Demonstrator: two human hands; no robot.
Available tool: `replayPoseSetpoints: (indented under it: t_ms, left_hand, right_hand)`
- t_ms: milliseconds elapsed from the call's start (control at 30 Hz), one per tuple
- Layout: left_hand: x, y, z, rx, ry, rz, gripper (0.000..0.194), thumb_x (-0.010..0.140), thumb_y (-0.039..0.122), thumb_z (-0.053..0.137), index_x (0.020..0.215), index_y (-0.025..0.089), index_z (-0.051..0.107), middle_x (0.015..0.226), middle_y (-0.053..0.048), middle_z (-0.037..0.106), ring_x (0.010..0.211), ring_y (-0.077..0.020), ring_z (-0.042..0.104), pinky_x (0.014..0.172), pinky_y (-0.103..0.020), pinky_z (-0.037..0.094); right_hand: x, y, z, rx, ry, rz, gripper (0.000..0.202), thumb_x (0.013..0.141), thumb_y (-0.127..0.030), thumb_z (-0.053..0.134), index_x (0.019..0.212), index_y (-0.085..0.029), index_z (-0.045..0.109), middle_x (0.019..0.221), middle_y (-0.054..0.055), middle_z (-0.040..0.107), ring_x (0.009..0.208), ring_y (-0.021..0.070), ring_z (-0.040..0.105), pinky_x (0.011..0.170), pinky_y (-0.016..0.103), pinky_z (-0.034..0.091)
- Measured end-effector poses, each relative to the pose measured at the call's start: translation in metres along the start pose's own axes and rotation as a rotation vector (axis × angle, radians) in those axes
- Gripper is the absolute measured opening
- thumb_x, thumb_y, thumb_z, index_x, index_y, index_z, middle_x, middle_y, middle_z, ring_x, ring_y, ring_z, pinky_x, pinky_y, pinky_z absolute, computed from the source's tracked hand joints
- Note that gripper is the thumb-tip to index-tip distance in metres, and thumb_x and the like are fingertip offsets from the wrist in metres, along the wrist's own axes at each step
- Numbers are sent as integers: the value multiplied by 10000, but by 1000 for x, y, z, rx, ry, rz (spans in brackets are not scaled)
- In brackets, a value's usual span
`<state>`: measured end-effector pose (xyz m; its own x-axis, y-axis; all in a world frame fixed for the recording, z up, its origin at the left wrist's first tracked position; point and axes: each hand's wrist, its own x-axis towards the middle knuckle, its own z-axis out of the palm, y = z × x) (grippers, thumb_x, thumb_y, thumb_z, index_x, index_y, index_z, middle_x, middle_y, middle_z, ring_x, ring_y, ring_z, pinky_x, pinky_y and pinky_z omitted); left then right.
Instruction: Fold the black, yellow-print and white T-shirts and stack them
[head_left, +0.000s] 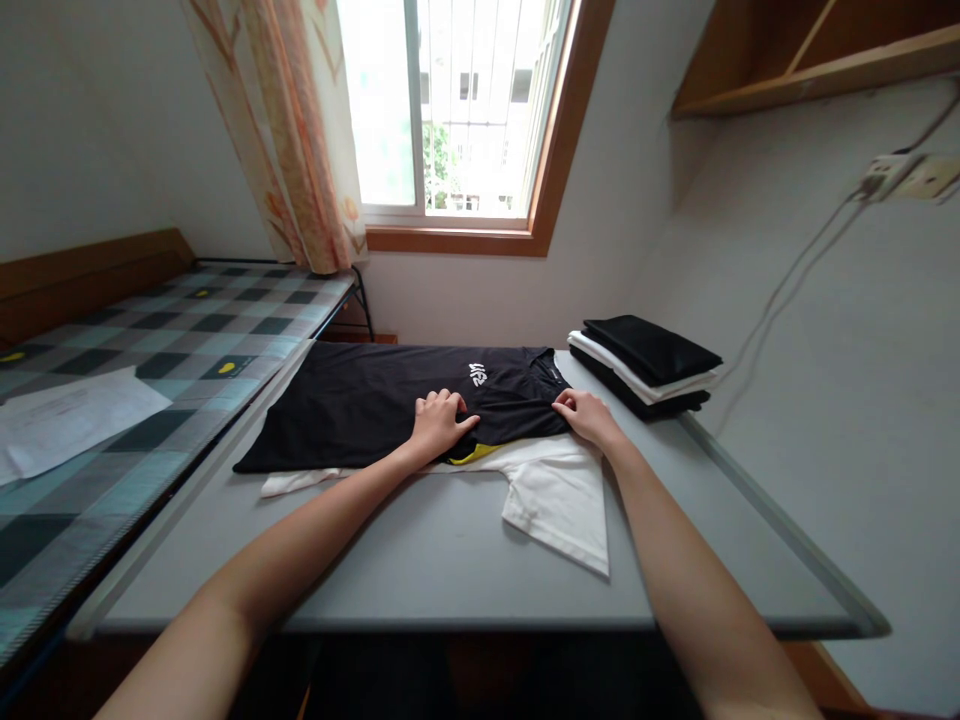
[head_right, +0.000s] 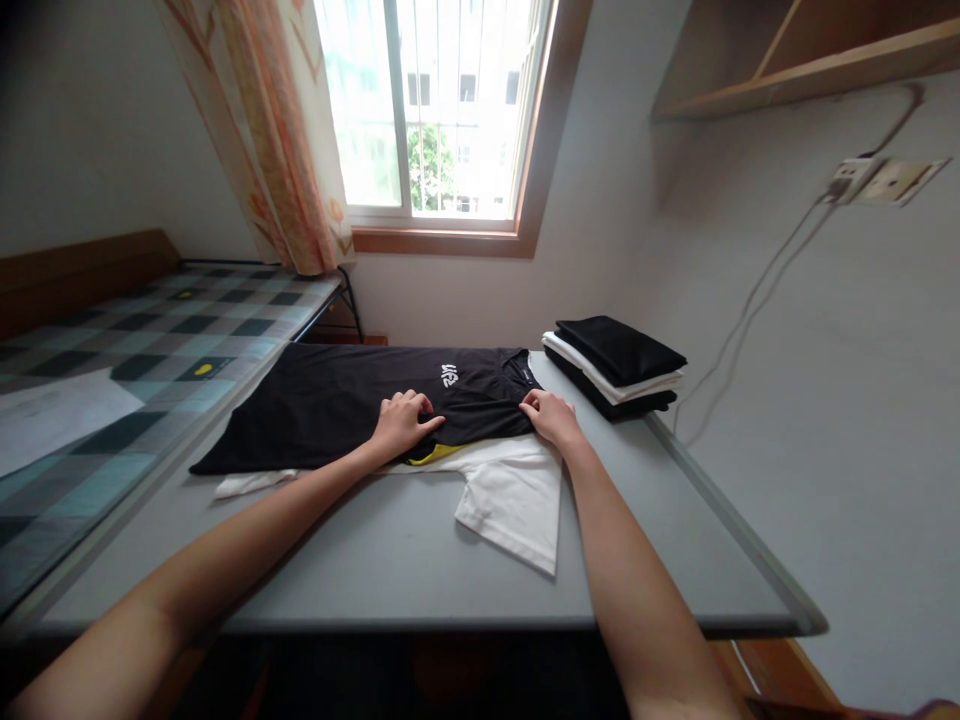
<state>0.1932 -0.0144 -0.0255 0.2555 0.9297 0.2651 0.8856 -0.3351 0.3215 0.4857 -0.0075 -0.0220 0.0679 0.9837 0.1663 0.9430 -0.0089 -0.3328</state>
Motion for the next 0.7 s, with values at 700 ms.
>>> replayPoseSetpoints:
  t_ms: [700]
  left_hand:
    - [-1,1,0,-203,6,33,103,890,186,549,918,235,635,878,-9,624,874,-189,600,780,-313,385]
  right_hand:
    - [-4,-7,-5,-25,-6,28,115,857,-315,624,845,-240,710,880,25,742,830,193,653,683,282,350]
